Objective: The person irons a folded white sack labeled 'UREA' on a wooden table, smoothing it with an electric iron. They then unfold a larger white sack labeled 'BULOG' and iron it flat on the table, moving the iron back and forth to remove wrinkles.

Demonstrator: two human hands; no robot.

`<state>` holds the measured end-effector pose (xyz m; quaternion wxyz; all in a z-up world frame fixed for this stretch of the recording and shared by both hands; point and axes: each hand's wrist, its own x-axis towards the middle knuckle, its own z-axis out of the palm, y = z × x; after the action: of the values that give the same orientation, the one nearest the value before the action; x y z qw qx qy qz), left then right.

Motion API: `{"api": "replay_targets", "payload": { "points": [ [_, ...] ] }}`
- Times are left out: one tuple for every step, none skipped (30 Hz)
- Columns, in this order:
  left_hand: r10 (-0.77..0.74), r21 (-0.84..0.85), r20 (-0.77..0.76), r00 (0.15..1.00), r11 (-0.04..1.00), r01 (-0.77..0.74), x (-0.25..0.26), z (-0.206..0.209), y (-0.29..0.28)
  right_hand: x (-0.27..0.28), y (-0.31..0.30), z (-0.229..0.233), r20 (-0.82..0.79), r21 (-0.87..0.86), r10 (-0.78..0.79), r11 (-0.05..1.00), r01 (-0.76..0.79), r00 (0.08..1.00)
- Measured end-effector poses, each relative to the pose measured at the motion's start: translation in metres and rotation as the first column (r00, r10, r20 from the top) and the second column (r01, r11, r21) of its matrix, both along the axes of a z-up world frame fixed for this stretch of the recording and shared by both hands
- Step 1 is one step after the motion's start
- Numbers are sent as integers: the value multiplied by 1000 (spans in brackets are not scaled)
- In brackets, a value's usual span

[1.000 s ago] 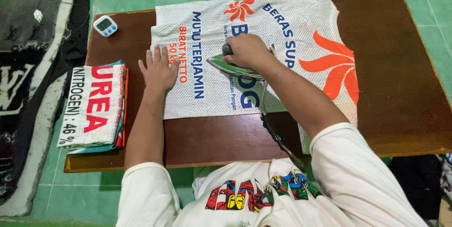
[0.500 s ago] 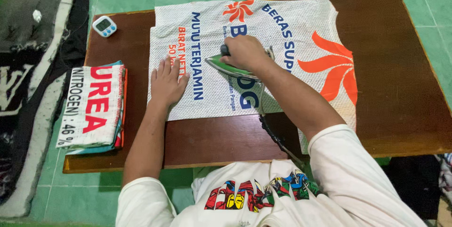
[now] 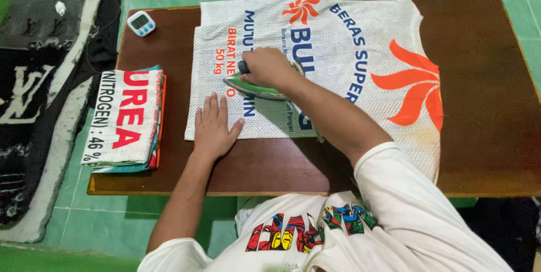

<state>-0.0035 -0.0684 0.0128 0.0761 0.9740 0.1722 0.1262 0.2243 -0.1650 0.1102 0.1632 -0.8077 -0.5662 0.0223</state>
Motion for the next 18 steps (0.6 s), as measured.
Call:
{"api": "replay_targets", "payload": {
  "points": [
    [5, 6, -5, 1000, 1000, -5, 2, -1, 2, -3, 9, -1, 1, 5, 3, 1000, -3, 1000],
    [32, 4, -2, 999, 999, -32, 2, -2, 3, -7, 18, -3, 2, 11, 6, 1000, -6, 1000],
    [58, -2, -1, 998, 998, -58, 0, -4, 1, -10, 25, -6, 1, 13, 9, 1000, -9, 1000],
    [85, -8, 0, 996, 996, -85, -3, -5, 1, -12, 32, -9, -15, 14, 2, 1000, -2, 1000],
    [89, -21, 4, 996, 996, -89, -5, -5, 3, -13, 39, -12, -27, 13, 2, 1000, -1, 1000],
    [93, -33, 8, 996, 995, -93, -7, -5, 6, -13, 46, -16, -39, 12, 1, 1000, -1, 999],
    [103, -47, 11, 995, 994, -102, -11, -6, 8, -12, 54, -19, -20, 58, 19, 998, -17, 1000],
    [108, -51, 15, 994, 993, -107, -12, -7, 10, -10, 61, -22, -1, 103, 36, 994, -35, 999],
    [110, -53, 13, 994, 993, -109, -13, -8, 10, -11, 67, -26, 11, 150, 49, 987, -50, 999],
    [112, -56, 11, 994, 992, -111, -14, -9, 10, -12, 74, -29, -24, 131, 17, 991, -13, 1000],
    [110, -58, 12, 994, 992, -109, -14, -9, 10, -10, 81, -30, -60, 115, -22, 993, 29, 998],
    [109, -61, 13, 994, 992, -108, -13, -8, 9, -9, 87, -32, -94, 98, -61, 993, 70, 994],
    [102, -63, 13, 995, 993, -101, -13, -8, 9, -8, 93, -33, -74, 117, -90, 988, 98, 993],
    [106, -53, 18, 994, 993, -105, -13, -8, 9, -7, 100, -33, -54, 136, -119, 983, 125, 991],
    [108, -47, 19, 994, 993, -107, -13, -7, 8, -6, 105, -34, -38, 152, -150, 976, 154, 988],
    [111, -40, 21, 994, 993, -110, -14, -7, 8, -6, 108, -35, -43, 146, -160, 976, 164, 986],
    [113, -43, 19, 993, 993, -112, -13, -7, 8, -5, 110, -33, -43, 139, -171, 975, 176, 984],
    [115, -45, 16, 993, 992, -114, -14, -6, 8, -6, 110, -31, -43, 133, -183, 973, 187, 982]
  ]
}}
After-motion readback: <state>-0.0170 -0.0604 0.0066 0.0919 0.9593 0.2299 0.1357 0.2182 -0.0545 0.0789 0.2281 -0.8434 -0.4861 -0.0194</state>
